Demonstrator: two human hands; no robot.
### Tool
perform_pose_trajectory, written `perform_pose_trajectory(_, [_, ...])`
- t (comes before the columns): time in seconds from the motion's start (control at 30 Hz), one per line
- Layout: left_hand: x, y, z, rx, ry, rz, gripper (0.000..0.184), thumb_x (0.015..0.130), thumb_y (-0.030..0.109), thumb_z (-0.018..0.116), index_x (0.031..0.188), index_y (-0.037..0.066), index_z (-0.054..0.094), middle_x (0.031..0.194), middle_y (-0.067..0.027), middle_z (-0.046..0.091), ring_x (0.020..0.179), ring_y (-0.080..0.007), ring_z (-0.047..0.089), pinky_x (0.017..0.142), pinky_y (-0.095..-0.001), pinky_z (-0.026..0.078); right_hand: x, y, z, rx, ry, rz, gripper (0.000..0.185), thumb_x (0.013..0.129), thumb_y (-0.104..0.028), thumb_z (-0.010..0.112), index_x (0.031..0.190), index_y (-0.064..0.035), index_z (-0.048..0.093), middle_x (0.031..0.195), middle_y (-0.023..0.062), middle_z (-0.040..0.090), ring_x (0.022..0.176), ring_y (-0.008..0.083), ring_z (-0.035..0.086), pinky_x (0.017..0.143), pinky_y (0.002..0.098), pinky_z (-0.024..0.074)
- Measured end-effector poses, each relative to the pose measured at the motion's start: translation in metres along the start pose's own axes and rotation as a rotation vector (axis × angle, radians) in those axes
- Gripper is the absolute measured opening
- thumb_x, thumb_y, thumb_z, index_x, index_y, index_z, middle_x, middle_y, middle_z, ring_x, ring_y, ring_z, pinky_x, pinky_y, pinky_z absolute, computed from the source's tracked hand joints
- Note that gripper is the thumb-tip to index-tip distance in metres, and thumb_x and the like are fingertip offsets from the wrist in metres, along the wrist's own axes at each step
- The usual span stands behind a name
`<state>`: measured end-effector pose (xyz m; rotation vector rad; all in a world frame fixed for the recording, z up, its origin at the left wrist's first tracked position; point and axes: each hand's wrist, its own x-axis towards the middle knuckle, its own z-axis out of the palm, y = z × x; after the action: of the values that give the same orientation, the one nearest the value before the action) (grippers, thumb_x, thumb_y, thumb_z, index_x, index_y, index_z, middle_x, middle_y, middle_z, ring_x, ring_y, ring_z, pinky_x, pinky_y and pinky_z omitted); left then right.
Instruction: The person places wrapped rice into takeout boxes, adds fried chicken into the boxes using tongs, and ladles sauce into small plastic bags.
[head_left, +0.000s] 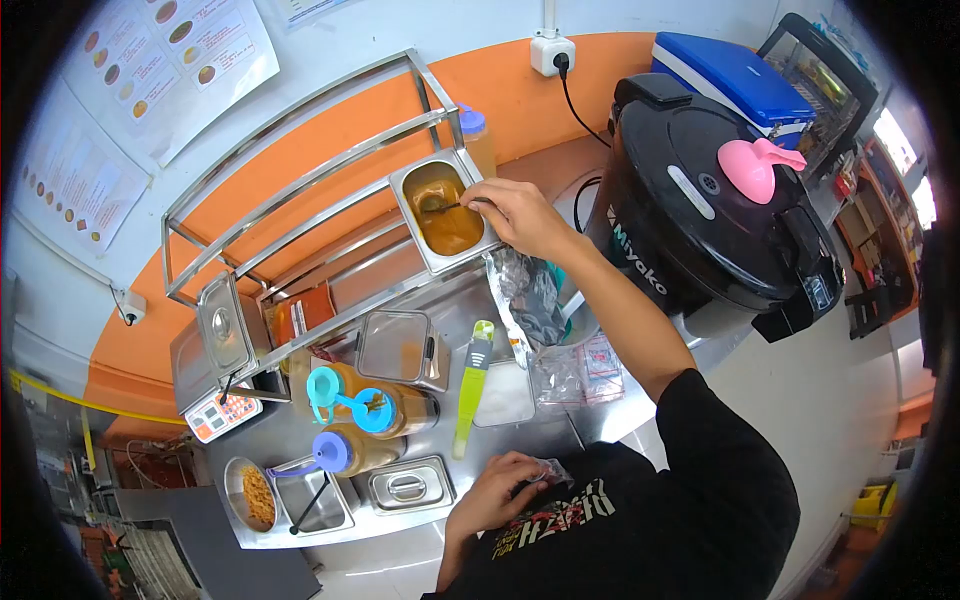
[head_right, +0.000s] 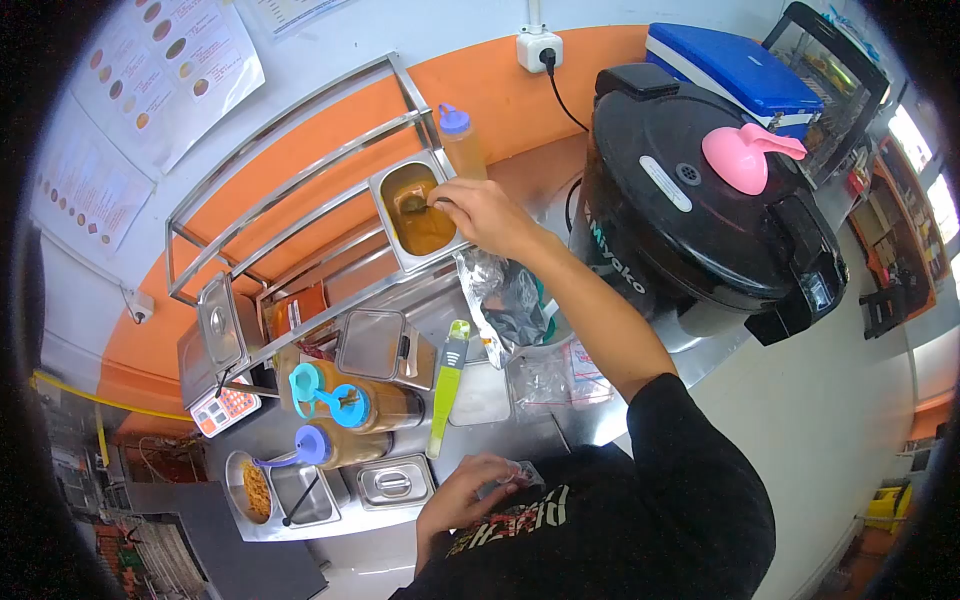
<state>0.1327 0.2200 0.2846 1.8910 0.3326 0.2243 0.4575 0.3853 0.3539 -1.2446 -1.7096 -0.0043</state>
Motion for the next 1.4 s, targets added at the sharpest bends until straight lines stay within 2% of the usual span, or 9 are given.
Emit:
perform_pose_trajectory(0.2, [-0.003,0.0,-0.001,0.088,0.164,-0.037,0.021,0.087,0.011,0.073,0.108,0.009,0.071,0.102,-0.006,0.071,0.098,-0.0271,0.063,0.09,-0.0386,0.043,-0.007,-0.004,-0.009,-0.083,-0.054,-0.034,0.012,0.092,-0.003,0.061,0.101,0.0001,0.067,0.098,0.0162,0.068,0.089,0.0341,0.067,0.077,0.038,0.0531])
perform_pose_trajectory(0.33, [-0.003,-0.001,-0.003,0.094,0.203,-0.086,0.022,0.085,0.01,0.075,0.106,0.01,0.072,0.102,-0.006,0.072,0.095,-0.027,0.063,0.087,-0.0371,0.043,-0.008,-0.018,-0.025,-0.039,-0.143,0.049,0.012,0.091,-0.003,0.061,0.101,0.0003,0.067,0.095,0.0162,0.068,0.086,0.0336,0.067,0.075,0.0374,0.0527])
perform_pose_trajectory(0.53, [-0.002,0.003,-0.002,0.109,0.2,-0.054,0.017,0.086,0.012,0.075,0.103,0.009,0.073,0.101,-0.0053,0.071,0.099,-0.0262,0.06,0.09,-0.0364,0.041,-0.009,-0.03,-0.031,0.044,-0.17,0.064,0.013,0.091,-0.004,0.062,0.102,0.0005,0.067,0.093,0.0163,0.07,0.083,0.0333,0.068,0.074,0.0369,0.0524])
perform_pose_trajectory(0.63, [0.0,0.0,-0.004,0.162,0.183,0.036,0.017,0.086,0.014,0.075,0.102,0.008,0.073,0.105,-0.0058,0.07,0.104,-0.0264,0.059,0.093,-0.0382,0.041,-0.01,-0.031,-0.023,0.049,-0.136,0.068,0.013,0.092,-0.005,0.062,0.102,0.0007,0.067,0.093,0.0163,0.07,0.083,0.0332,0.068,0.074,0.0368,0.0528])
perform_pose_trajectory(0.73, [0.003,0.004,-0.004,0.199,0.256,0.041,0.016,0.087,0.013,0.074,0.102,0.008,0.073,0.107,-0.0068,0.071,0.108,-0.0255,0.059,0.094,-0.0368,0.041,-0.01,-0.025,-0.013,0.031,-0.084,0.046,0.013,0.093,-0.005,0.061,0.103,0.0009,0.067,0.095,0.0165,0.07,0.085,0.0332,0.069,0.075,0.0369,0.0532])
perform_pose_trajectory(1.03, [-0.001,0.003,0.002,0.028,0.289,-0.089,0.018,0.094,0.006,0.066,0.111,0.002,0.067,0.104,-0.0153,0.071,0.091,-0.0301,0.069,0.08,-0.0342,0.054,-0.007,0.005,0.008,-0.036,0.02,-0.021,0.013,0.092,-0.003,0.062,0.103,0.0012,0.068,0.1,0.0157,0.07,0.088,0.0341,0.068,0.078,0.0376,0.0541])
perform_pose_trajectory(1.13, [0.001,0.013,0.002,0.013,0.338,-0.116,0.015,0.093,0.004,0.065,0.108,-0.001,0.066,0.101,-0.016,0.069,0.092,-0.0361,0.065,0.081,-0.0389,0.052,-0.008,0.001,0.002,-0.018,-0.014,0.02,0.014,0.092,-0.003,0.062,0.103,0.0009,0.069,0.099,0.0157,0.07,0.086,0.0325,0.068,0.077,0.0366,0.054])
perform_pose_trajectory(1.23, [0.003,0.01,0.0,0.045,0.31,-0.006,0.013,0.093,0.005,0.065,0.105,0.0,0.066,0.102,-0.0157,0.067,0.096,-0.0354,0.064,0.085,-0.0388,0.05,-0.008,-0.008,-0.013,0.011,-0.094,0.099,0.014,0.091,-0.004,0.062,0.103,0.0004,0.069,0.096,0.0157,0.07,0.083,0.0298,0.069,0.075,0.0357,0.0539])
perform_pose_trajectory(1.4, [0.004,0.006,-0.001,0.102,0.228,0.003,0.012,0.093,0.007,0.066,0.104,0.002,0.066,0.109,-0.0142,0.061,0.106,-0.0341,0.058,0.09,-0.0392,0.048,-0.009,-0.019,-0.035,0.037,-0.186,0.149,0.014,0.091,-0.006,0.063,0.102,-0.0003,0.069,0.094,0.0152,0.072,0.08,0.0261,0.07,0.072,0.0348,0.0537])
